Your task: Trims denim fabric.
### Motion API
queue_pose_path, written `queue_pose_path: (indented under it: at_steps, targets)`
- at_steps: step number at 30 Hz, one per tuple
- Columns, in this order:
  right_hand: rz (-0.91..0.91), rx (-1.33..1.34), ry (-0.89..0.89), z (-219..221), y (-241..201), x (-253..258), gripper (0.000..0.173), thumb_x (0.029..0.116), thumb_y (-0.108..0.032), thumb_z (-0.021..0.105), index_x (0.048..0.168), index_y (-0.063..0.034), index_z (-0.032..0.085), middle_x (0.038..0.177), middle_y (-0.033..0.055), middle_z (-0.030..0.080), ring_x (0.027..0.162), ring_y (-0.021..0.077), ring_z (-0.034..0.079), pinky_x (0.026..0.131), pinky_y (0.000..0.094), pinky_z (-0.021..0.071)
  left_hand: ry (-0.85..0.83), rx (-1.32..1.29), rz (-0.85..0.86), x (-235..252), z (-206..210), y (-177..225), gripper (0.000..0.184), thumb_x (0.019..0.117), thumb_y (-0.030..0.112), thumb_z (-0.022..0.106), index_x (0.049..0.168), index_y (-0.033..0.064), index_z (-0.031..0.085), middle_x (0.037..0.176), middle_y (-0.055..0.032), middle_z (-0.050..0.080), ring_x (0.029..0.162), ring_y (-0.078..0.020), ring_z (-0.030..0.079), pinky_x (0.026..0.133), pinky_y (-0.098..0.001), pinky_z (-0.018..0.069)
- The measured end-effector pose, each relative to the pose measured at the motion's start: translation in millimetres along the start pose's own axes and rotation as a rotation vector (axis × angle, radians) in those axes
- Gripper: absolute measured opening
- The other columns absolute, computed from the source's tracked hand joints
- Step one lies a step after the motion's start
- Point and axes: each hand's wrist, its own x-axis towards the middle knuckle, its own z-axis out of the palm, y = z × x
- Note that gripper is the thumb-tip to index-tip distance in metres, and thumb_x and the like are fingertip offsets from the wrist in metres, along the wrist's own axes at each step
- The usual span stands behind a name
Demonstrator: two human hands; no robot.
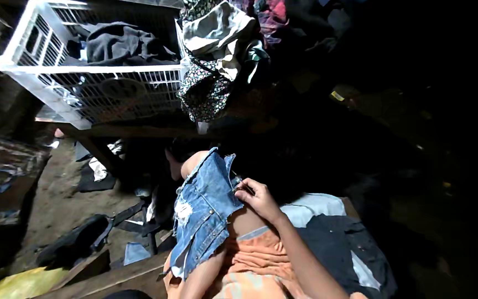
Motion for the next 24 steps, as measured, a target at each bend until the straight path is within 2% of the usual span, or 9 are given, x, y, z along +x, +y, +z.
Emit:
queue_pose_path:
  at_steps: [3,6,8,10,12,14,17,21,24]
  targets:
    - [0.044,0.034,-0.049,-1,0,3,0.023,0.0934,-0.016,0.068,0.098,0.0073,0.069,0.093,0.0114,0.070,0.084,0.0040,0.063,0.080,0.0182,0.0503,0.057,0.185,0.587,-27,-3,-16,0.047,0.1013,0.025,0.060,0.139,-0.0030,0.059,0.112,-0.0282,0.070,0.101,-0.0480,0.069,0.087,-0.0674,0.0527]
    - [0.069,0.096,-0.088,-4,3,6,0.021,0.0939,-0.013,0.066,0.098,0.0069,0.068,0.092,0.0074,0.069,0.083,-0.0012,0.060,0.078,0.0148,0.0492,0.102,-0.030,0.937,-29,-26,-20,0.038,0.1040,0.028,0.054,0.127,0.0018,0.069,0.116,-0.0108,0.074,0.107,-0.0197,0.072,0.096,-0.0426,0.0565]
    - [0.058,0.119,-0.115,-7,4,8,0.019,0.0944,-0.012,0.065,0.097,0.0067,0.068,0.091,0.0060,0.068,0.082,-0.0031,0.059,0.078,0.0132,0.0487,0.466,-0.248,0.917,-5,-42,-8,0.042,0.1022,0.031,0.054,0.123,-0.0030,0.069,0.119,-0.0134,0.072,0.112,-0.0146,0.067,0.098,-0.0343,0.0537]
    - [-0.031,0.084,-0.146,-10,5,13,0.019,0.0938,-0.011,0.065,0.094,0.0069,0.069,0.090,0.0078,0.067,0.082,-0.0006,0.059,0.078,0.0136,0.0483,0.745,-0.371,0.708,37,-63,9,0.068,0.0931,0.038,0.065,0.140,-0.0096,0.051,0.137,-0.0251,0.059,0.128,-0.0289,0.057,0.106,-0.0439,0.0467]
    - [-0.168,-0.027,-0.178,-17,3,24,0.020,0.0936,-0.013,0.066,0.091,0.0059,0.070,0.087,0.0110,0.067,0.083,0.0081,0.061,0.078,0.0199,0.0497,0.723,-0.363,0.486,67,-86,19,0.093,0.0834,0.044,0.076,0.150,-0.0082,0.038,0.139,-0.0295,0.054,0.130,-0.0404,0.052,0.108,-0.0555,0.0422]
    - [-0.299,-0.181,-0.186,-26,-4,36,0.019,0.0940,-0.015,0.067,0.093,0.0038,0.072,0.087,0.0139,0.068,0.081,0.0183,0.066,0.074,0.0312,0.0548,0.607,-0.309,0.373,68,-99,28,0.077,0.0822,0.037,0.082,0.137,-0.0073,0.051,0.119,-0.0264,0.065,0.111,-0.0377,0.064,0.097,-0.0571,0.0497]
    - [-0.431,-0.334,-0.136,-34,-14,52,0.013,0.0909,-0.010,0.065,0.093,0.0000,0.073,0.086,0.0129,0.069,0.076,0.0216,0.068,0.066,0.0354,0.0559,0.460,-0.477,0.430,48,-98,35,0.028,0.0868,0.018,0.077,0.105,0.0000,0.067,0.088,-0.0019,0.070,0.080,-0.0059,0.068,0.079,-0.0279,0.0573]
    - [-0.253,-0.288,-0.263,-27,-9,49,0.022,0.0950,-0.019,0.067,0.099,0.0023,0.073,0.093,0.0152,0.071,0.084,0.0249,0.070,0.075,0.0415,0.0570,0.626,-0.973,0.662,52,-60,23,0.026,0.0898,0.009,0.064,0.113,-0.0022,0.060,0.090,0.0078,0.072,0.083,0.0012,0.069,0.081,-0.0217,0.0594]
    - [-0.119,-0.105,-0.351,-21,0,36,0.022,0.0949,-0.017,0.066,0.095,0.0046,0.071,0.092,0.0145,0.070,0.086,0.0178,0.067,0.080,0.0331,0.0540,0.672,-1.126,0.558,62,-41,15,0.023,0.0988,0.008,0.050,0.118,-0.0034,0.057,0.091,0.0072,0.071,0.084,0.0012,0.069,0.082,-0.0218,0.0592]
